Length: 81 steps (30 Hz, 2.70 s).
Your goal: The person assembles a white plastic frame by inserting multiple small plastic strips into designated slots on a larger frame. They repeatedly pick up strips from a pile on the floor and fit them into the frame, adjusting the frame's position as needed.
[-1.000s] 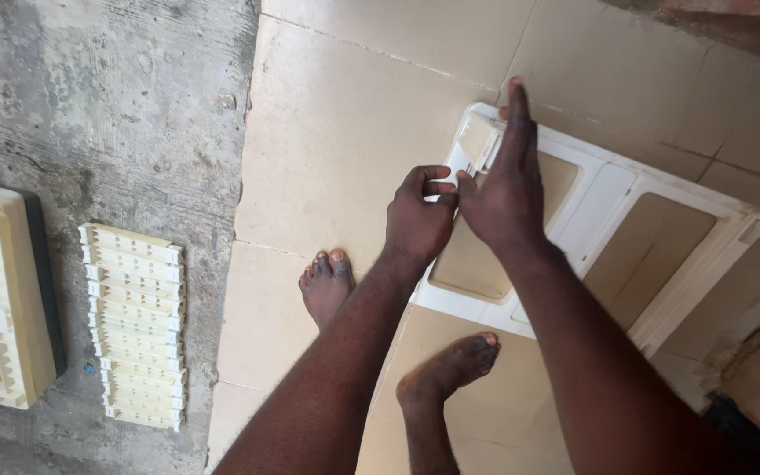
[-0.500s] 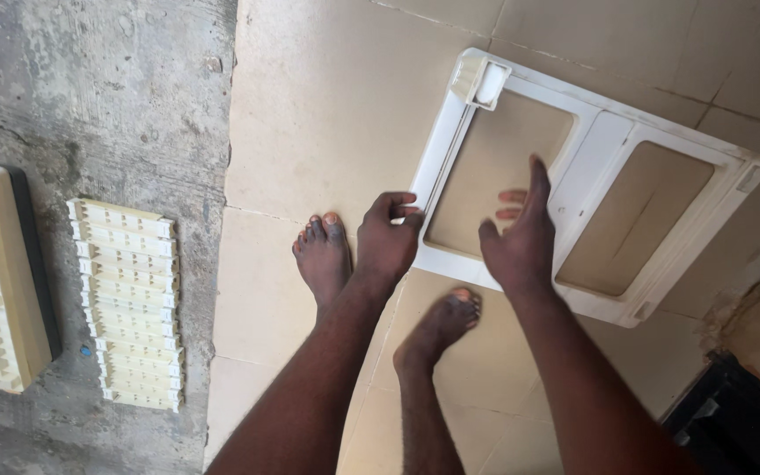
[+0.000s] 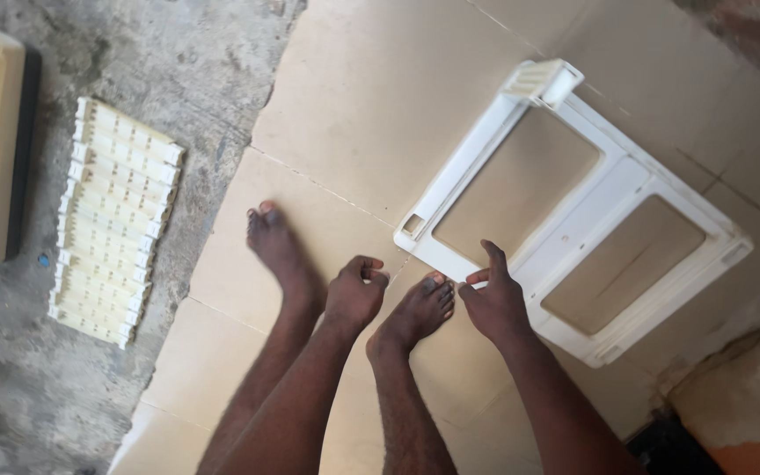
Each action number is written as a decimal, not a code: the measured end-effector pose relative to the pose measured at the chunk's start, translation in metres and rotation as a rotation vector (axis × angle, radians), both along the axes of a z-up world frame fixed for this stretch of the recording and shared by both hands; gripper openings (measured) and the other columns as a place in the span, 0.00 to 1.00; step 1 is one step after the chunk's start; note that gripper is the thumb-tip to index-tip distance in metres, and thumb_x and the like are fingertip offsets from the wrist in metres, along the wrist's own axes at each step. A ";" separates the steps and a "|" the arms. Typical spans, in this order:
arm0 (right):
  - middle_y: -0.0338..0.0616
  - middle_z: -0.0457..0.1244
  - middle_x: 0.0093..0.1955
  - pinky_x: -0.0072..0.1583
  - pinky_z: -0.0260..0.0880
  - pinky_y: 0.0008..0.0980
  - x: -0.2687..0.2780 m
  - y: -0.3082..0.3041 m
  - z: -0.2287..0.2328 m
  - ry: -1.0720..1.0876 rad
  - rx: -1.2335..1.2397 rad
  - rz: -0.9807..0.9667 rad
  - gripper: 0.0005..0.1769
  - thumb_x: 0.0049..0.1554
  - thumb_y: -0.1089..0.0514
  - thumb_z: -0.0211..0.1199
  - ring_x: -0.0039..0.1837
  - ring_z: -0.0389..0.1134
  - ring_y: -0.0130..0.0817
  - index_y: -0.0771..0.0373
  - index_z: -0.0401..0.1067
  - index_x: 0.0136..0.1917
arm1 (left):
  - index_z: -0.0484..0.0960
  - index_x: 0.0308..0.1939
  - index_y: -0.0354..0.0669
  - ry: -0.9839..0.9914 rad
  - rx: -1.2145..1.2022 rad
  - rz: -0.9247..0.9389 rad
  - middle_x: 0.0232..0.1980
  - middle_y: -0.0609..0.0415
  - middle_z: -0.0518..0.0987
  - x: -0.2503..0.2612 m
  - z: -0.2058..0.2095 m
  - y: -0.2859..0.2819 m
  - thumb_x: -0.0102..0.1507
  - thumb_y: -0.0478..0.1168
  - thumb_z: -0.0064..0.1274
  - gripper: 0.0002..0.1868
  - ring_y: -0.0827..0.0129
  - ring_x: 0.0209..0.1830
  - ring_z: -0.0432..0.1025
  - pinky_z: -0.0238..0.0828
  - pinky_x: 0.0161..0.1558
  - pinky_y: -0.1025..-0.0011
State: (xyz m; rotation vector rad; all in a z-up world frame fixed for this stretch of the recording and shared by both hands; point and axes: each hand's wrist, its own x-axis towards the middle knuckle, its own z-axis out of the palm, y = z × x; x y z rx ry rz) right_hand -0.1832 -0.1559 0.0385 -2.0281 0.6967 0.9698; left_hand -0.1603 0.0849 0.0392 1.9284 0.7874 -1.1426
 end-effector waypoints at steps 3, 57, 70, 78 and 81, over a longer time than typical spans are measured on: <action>0.46 0.70 0.50 0.53 0.73 0.39 0.007 -0.007 -0.003 0.021 -0.059 0.080 0.42 0.53 0.58 0.67 0.48 0.74 0.40 0.53 0.53 0.77 | 0.82 0.52 0.44 -0.063 -0.030 -0.020 0.46 0.54 0.85 -0.022 0.007 0.005 0.60 0.47 0.56 0.19 0.63 0.47 0.79 0.74 0.52 0.66; 0.68 0.58 0.67 0.69 0.64 0.49 0.185 0.600 -0.299 -0.293 -0.285 0.750 0.42 0.53 0.49 0.71 0.68 0.63 0.61 0.66 0.60 0.74 | 0.78 0.43 0.47 -0.449 0.812 0.069 0.44 0.52 0.80 -0.109 -0.161 0.331 0.66 0.40 0.47 0.06 0.55 0.41 0.75 0.72 0.41 0.54; 0.39 0.62 0.36 0.35 0.60 0.36 0.205 0.579 -0.269 -0.053 0.258 0.169 0.19 0.53 0.59 0.80 0.34 0.59 0.29 0.69 0.74 0.50 | 0.76 0.46 0.46 -0.369 0.728 0.074 0.48 0.50 0.79 -0.103 -0.162 0.316 0.67 0.40 0.46 0.06 0.53 0.45 0.74 0.70 0.45 0.52; 0.43 0.67 0.44 0.48 0.72 0.42 0.213 0.512 -0.183 0.303 0.828 -0.201 0.16 0.56 0.63 0.67 0.44 0.70 0.38 0.64 0.72 0.58 | 0.75 0.51 0.44 -0.376 0.816 -0.026 0.52 0.46 0.78 -0.095 -0.143 0.318 0.67 0.37 0.45 0.09 0.51 0.48 0.74 0.69 0.49 0.51; 0.49 0.69 0.48 0.53 0.72 0.48 0.202 0.472 -0.139 0.404 0.977 -0.245 0.19 0.56 0.64 0.63 0.48 0.71 0.44 0.66 0.69 0.60 | 0.74 0.52 0.43 -0.370 0.850 -0.050 0.53 0.44 0.78 -0.097 -0.138 0.316 0.67 0.35 0.44 0.10 0.50 0.50 0.73 0.69 0.51 0.51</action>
